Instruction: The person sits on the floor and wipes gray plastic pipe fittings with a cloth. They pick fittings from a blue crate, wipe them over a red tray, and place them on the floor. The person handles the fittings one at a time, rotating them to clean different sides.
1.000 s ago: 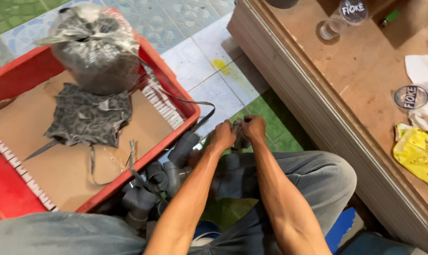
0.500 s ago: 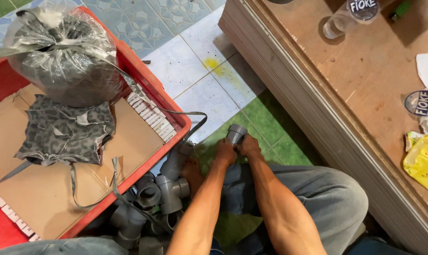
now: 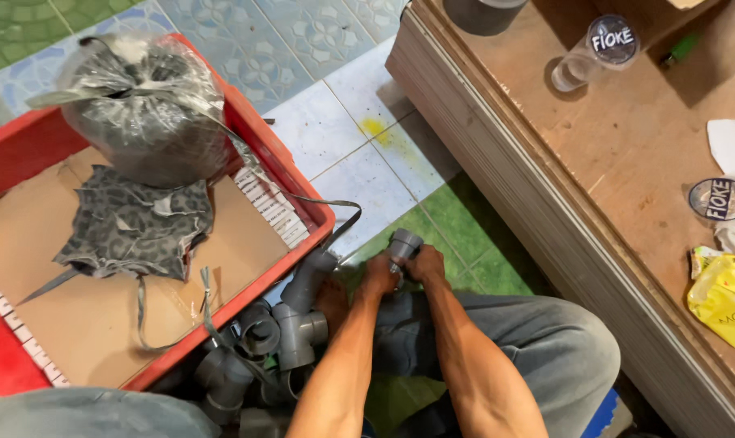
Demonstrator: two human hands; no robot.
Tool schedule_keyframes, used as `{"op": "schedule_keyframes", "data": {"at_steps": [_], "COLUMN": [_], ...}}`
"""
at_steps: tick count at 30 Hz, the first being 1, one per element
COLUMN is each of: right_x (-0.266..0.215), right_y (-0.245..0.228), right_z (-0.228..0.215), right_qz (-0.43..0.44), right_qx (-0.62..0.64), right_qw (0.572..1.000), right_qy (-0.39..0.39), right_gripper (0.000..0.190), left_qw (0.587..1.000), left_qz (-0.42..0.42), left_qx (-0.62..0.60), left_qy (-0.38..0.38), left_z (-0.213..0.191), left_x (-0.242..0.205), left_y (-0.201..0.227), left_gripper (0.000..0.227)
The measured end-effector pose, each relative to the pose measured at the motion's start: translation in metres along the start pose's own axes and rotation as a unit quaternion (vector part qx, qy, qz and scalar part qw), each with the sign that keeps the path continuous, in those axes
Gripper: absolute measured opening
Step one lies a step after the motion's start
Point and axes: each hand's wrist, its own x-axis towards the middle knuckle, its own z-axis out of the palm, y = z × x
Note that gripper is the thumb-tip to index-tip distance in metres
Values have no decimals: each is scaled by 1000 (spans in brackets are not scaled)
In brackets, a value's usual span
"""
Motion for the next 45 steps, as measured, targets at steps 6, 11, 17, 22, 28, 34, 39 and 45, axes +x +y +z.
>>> {"op": "schedule_keyframes", "data": {"at_steps": [6, 11, 17, 22, 28, 34, 39, 45], "right_x": [-44, -93, -111, -144, -157, -187, -206, -209], "right_y": [-35, -71, -97, -143, -213, -281, -314, -329], "right_z": [-44, -91, -127, -130, -85, 0, 67, 129], "right_qz": [-21, -65, -119, -183, -278, -373, -396, -414], "right_qx": [30, 50, 75, 97, 140, 161, 123, 71], "right_qw": [999, 995, 982, 967, 937, 912, 907, 894], "right_qy": [34, 58, 124, 146, 157, 50, -68, -156], "right_gripper": [70, 79, 79, 81, 72, 84, 72, 78], "left_qw": [999, 998, 992, 983, 971, 950, 934, 913], "left_qz": [-9, 32, 101, 133, 119, 67, -27, -94], "left_qx": [24, 19, 12, 1, -38, -92, -133, -162], "left_qy": [41, 54, 79, 124, 203, 291, 329, 361], "left_z": [-82, -134, -192, -244, -320, -386, -404, -398], "left_x": [-67, -99, -134, -147, -200, -238, -297, -313], "left_y": [87, 134, 173, 168, 135, 43, -13, -80], "left_gripper": [44, 54, 57, 72, 70, 84, 89, 83]}}
